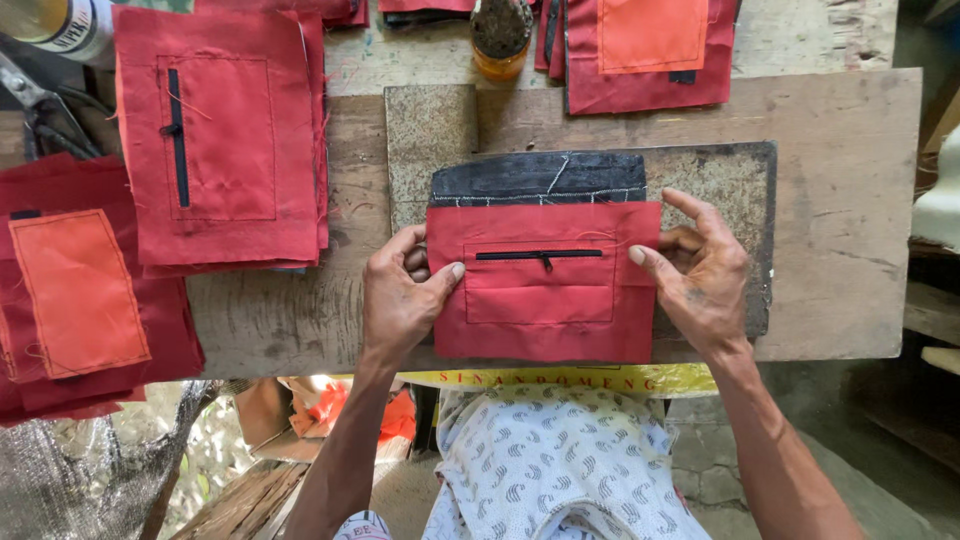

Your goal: The person aligns red fabric pouches with zippers on a wooden board and uses a cylindrical tool to rub along the seams and edges. They repeatedly pick up pouches, position them, rub the seams, and place them into a stack.

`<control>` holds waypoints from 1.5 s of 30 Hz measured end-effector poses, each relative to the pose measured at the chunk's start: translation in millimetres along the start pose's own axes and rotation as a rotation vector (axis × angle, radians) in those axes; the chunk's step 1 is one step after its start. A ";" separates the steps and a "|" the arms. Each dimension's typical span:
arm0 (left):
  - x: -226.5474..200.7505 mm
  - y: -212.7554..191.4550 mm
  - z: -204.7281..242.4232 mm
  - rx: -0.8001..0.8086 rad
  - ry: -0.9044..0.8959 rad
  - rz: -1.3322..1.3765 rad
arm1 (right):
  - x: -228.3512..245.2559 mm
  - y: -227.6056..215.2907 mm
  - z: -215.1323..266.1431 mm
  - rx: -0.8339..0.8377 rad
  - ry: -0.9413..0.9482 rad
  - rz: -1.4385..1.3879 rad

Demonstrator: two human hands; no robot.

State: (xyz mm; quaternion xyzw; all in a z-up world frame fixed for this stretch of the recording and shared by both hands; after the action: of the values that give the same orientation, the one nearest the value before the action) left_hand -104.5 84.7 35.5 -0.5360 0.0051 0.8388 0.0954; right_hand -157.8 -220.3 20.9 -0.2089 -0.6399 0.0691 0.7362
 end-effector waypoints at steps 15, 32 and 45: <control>-8.7 -17.6 -1.0 -0.106 -0.028 -0.322 | -6.1 -1.9 -11.8 0.011 -0.086 0.060; -4.1 -31.3 -20.8 -0.071 -0.058 -0.218 | -6.3 -14.7 -17.9 0.124 0.129 -0.109; -27.8 -29.3 -26.6 -0.037 -0.033 -0.537 | -2.6 -21.6 -37.5 0.195 0.039 0.068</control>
State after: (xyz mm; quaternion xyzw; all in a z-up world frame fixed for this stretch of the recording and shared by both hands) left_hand -64.4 106.3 52.0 -0.5060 -0.1542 0.7920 0.3048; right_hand -125.4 -249.0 23.6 -0.1592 -0.6084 0.1521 0.7625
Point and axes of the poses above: each hand's wrist, its own z-axis away from the middle knuckle, its own y-axis out of the palm, x = y × z, the point moved 2 cm from there along -z, towards the middle knuckle, and after that the axes turned 5 degrees about -y, right-handed, at the moved point
